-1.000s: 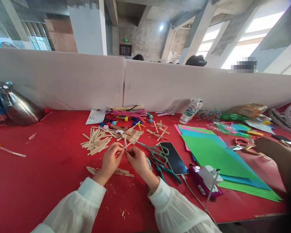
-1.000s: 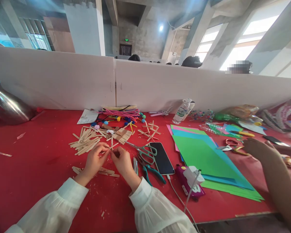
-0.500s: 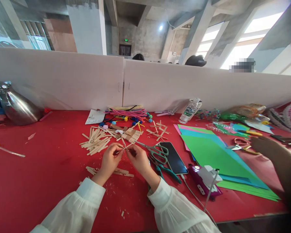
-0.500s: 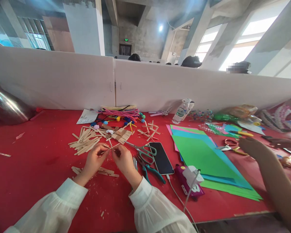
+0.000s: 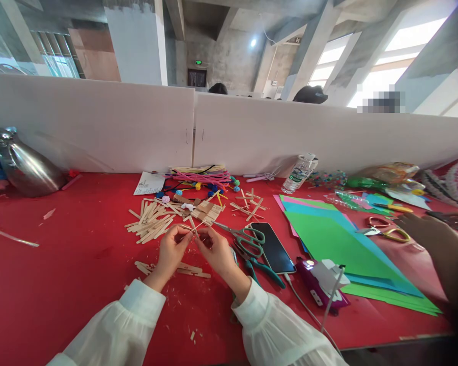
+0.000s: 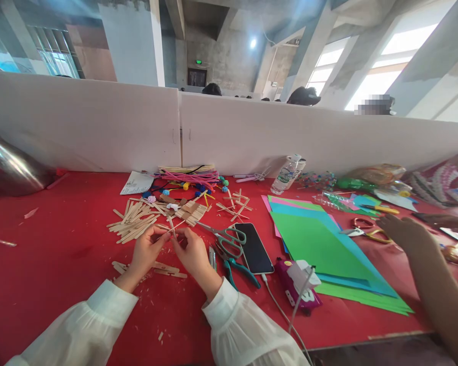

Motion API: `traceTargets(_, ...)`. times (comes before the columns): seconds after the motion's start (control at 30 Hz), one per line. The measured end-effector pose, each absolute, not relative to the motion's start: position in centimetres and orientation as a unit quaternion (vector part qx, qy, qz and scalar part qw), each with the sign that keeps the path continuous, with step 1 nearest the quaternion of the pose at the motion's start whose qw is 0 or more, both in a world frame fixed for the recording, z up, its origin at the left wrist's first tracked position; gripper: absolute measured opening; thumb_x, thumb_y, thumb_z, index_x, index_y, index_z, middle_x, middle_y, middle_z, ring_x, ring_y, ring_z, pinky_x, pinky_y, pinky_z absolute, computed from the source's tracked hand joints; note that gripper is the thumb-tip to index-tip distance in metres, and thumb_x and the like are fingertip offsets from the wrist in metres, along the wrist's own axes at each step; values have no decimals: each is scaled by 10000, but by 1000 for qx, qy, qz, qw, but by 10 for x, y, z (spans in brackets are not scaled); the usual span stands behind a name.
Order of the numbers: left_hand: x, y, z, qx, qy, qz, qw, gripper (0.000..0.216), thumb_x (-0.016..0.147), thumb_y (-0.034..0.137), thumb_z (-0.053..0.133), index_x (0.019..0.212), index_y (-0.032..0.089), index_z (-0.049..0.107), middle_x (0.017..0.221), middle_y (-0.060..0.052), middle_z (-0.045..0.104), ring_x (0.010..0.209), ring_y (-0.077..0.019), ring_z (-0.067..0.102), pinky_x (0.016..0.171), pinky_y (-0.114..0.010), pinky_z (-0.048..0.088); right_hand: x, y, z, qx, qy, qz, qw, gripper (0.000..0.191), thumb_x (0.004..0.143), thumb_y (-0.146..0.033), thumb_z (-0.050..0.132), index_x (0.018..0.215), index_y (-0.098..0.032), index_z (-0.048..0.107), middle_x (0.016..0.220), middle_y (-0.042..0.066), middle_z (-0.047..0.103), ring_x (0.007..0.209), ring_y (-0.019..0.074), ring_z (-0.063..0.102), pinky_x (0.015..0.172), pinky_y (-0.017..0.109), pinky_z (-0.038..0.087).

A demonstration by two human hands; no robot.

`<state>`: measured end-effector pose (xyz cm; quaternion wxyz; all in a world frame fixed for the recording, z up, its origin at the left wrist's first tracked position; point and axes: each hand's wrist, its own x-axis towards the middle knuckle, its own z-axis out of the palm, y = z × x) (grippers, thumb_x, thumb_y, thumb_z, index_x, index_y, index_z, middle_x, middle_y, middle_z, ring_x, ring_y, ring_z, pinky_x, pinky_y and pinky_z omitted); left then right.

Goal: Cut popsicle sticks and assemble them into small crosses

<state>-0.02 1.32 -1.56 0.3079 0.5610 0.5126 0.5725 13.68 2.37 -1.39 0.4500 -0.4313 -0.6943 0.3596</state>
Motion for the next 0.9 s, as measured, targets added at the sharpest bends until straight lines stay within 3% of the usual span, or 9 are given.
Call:
traceTargets(0.23,0,14,-15,581,510,578,260,126,744,282,579,697,171,542,723,-9,591,678,-130,566,634,-243,461,137,24,-16,-458,-700,320,444,155,768,-270,495,871,-179,568,662,19,621,551,137,558,507,227,409)
traceTargets(0.47,0,15,-14,586,501,591,238,98,733,250,575,680,174,545,717,-12,597,678,-131,574,634,-244,466,136,24,-19,-437,-681,377,451,136,781,-276,461,850,-181,531,655,12,609,532,129,557,497,222,430)
traceTargets(0.67,2,13,-14,581,496,596,246,115,727,273,591,683,172,558,733,-17,594,699,-134,579,647,-249,469,131,21,-20,-446,-717,304,442,109,786,-243,455,848,-188,528,722,37,649,605,147,602,549,235,445)
traceTargets(0.77,3,13,-15,554,503,600,282,153,700,309,623,678,168,568,721,-15,601,682,-136,581,642,-255,474,132,18,-14,-444,-734,280,432,127,801,-253,453,855,-182,544,765,54,661,627,153,606,557,236,442)
traceTargets(0.9,2,18,-19,467,501,604,407,235,634,361,685,682,155,582,699,-13,636,644,-132,598,649,-275,495,143,22,-5,-456,-719,255,458,214,851,-319,414,865,-177,574,744,50,647,622,143,582,564,233,432)
